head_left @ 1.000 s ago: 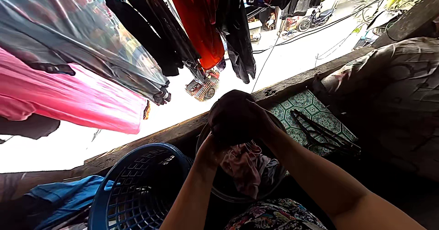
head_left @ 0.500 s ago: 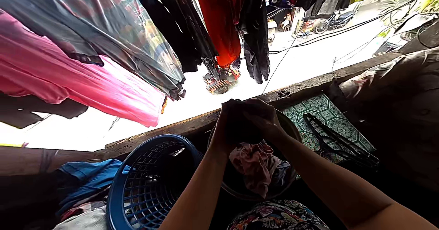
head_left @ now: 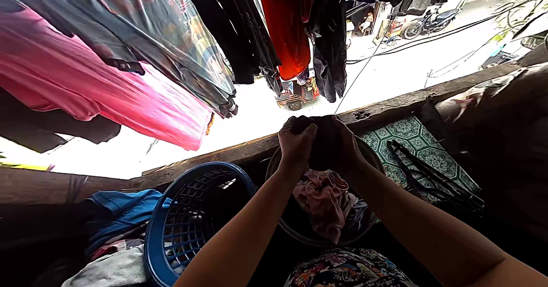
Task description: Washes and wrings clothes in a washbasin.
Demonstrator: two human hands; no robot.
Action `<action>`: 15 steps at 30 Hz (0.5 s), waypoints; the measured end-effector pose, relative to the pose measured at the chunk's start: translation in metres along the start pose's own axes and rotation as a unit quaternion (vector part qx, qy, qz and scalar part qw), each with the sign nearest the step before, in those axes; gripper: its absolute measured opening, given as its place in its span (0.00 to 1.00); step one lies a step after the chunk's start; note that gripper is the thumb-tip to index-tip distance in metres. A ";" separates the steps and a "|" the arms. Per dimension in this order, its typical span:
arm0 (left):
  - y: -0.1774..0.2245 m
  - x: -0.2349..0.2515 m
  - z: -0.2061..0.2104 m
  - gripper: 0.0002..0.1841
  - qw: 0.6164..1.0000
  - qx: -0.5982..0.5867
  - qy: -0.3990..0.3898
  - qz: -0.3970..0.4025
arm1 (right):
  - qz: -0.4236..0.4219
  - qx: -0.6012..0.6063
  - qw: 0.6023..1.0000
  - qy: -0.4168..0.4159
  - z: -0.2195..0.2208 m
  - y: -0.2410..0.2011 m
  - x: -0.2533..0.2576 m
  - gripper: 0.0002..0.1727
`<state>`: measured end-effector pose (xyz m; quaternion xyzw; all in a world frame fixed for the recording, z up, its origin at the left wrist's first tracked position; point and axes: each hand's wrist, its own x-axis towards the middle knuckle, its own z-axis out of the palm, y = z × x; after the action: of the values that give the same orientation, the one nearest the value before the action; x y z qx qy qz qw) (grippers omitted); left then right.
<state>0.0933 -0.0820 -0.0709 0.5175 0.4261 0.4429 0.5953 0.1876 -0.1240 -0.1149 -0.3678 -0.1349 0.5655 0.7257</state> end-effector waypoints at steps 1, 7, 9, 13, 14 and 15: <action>-0.002 0.000 0.000 0.11 1.000 -0.003 -0.005 0.018 | -0.001 0.014 1.000 -0.014 -0.002 0.002 0.000 0.26; -0.015 0.008 -0.017 0.22 0.955 0.112 -0.157 0.223 | 0.120 0.090 0.967 -0.206 -0.017 0.006 0.000 0.33; -0.013 0.008 -0.018 0.14 0.931 0.170 -0.179 0.268 | 0.133 0.075 0.967 -0.205 -0.016 0.003 -0.002 0.27; -0.004 0.002 -0.017 0.11 0.883 0.261 -0.212 0.328 | 0.190 0.064 0.962 -0.182 -0.014 -0.001 -0.004 0.23; -0.004 -0.001 -0.018 0.12 0.869 0.276 -0.231 0.341 | 0.193 0.052 0.958 -0.205 -0.023 0.004 0.002 0.20; -0.003 -0.003 -0.019 0.13 0.855 0.288 -0.254 0.349 | 0.174 0.027 0.954 -0.242 -0.035 0.012 0.010 0.15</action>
<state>0.0749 -0.0807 -0.0761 0.8751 0.1596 0.3324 0.3134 0.2034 -0.1274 -0.1499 -0.2183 -0.2252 0.7588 0.5709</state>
